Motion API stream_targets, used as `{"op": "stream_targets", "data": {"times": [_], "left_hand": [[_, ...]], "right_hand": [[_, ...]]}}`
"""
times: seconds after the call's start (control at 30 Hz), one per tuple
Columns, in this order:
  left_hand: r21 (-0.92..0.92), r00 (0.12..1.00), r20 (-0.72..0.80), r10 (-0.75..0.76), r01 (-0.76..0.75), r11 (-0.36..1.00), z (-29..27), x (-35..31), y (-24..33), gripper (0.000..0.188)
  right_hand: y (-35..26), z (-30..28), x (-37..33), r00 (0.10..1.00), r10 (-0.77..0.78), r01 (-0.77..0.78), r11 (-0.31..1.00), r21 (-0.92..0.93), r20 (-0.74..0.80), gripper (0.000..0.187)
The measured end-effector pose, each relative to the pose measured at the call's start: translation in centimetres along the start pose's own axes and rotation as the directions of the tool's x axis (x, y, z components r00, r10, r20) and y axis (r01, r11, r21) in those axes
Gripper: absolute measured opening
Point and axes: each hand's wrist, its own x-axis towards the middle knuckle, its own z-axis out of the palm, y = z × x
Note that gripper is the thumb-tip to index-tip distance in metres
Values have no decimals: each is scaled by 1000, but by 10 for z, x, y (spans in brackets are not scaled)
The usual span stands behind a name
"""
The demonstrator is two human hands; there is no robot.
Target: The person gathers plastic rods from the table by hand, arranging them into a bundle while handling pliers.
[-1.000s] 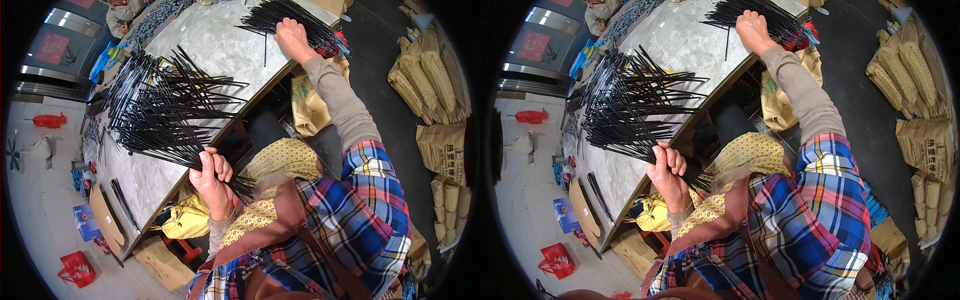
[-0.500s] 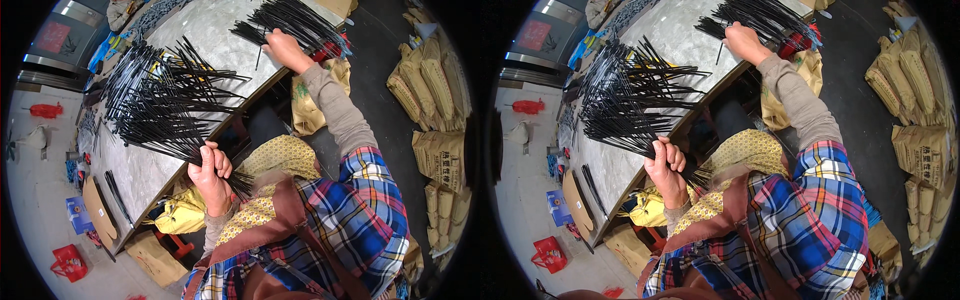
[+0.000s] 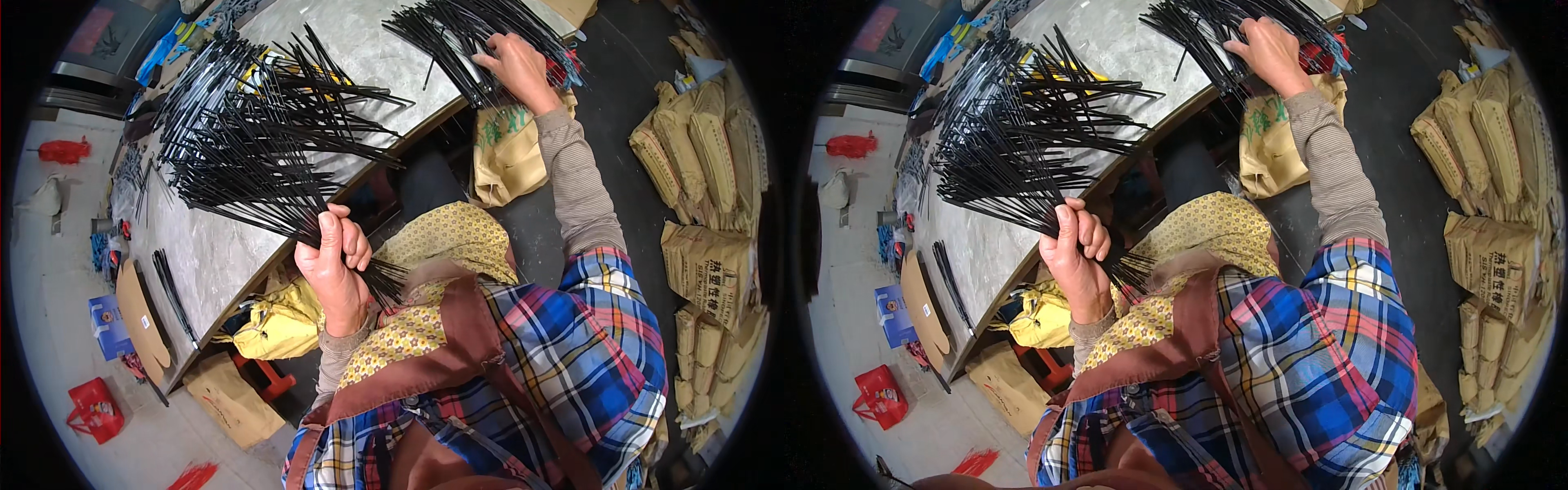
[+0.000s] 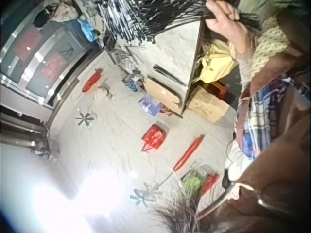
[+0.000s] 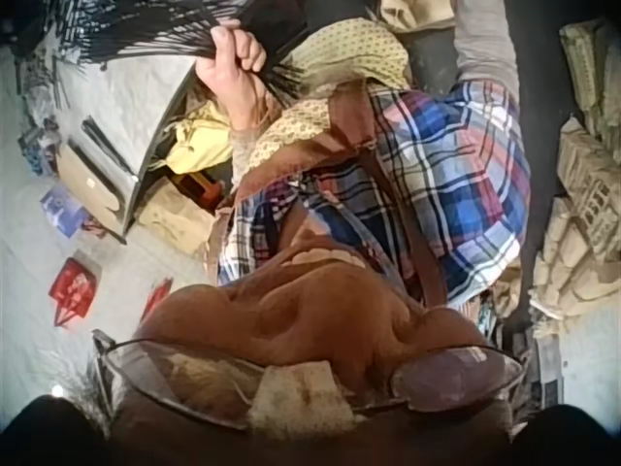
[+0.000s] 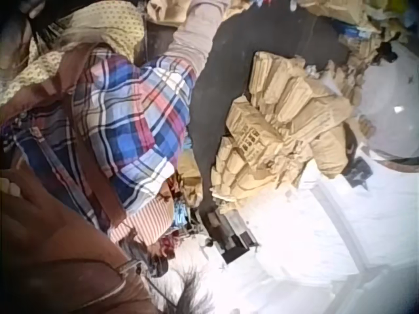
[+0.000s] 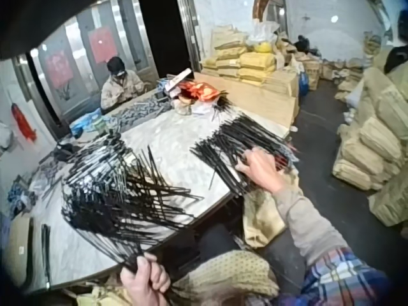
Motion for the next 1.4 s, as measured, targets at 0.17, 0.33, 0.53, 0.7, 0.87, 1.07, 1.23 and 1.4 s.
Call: {"op": "stream_targets", "data": {"times": [0.17, 0.33, 0.53, 0.7, 0.87, 1.07, 1.23, 1.4], "left_hand": [[-12, 1000, -5, -5, 5, 1000, 0, -2, 1, 25], [-13, 1000, -15, 4, -4, 1000, -2, -3, 0, 25], [-18, 1000, -6, 2, -2, 1000, -2, -5, 0, 24], [-45, 1000, -8, -8, 8, 999, -2, -6, 0, 23], [-61, 1000, -15, -18, 17, 998, -5, -7, -1, 22], [-48, 1000, -24, -12, 11, 999, -3, -9, -1, 22], [-62, 1000, -15, -16, 15, 998, -7, -11, 0, 22], [-77, 999, -24, -21, 19, 997, -8, -11, 1, 22]], "right_hand": [[19, 2, 3, 988, -4, -19, 989, -146, -154, 21], [-8, -18, -1, 999, 31, -29, 991, 132, -9, 21], [-26, 0, 32, 978, -197, 177, 955, 237, 65, 27], [-18, 33, 50, 944, -290, 297, 954, -27, 155, 32], [-19, 46, 64, 933, -262, 300, 945, -127, 247, 18], [-19, 53, 78, 924, -201, 265, 951, -163, 326, 17], [5, 48, 95, 932, -146, 163, 986, -23, 331, 22], [22, 48, 108, 905, -195, 88, 955, 282, 378, 19]]}}
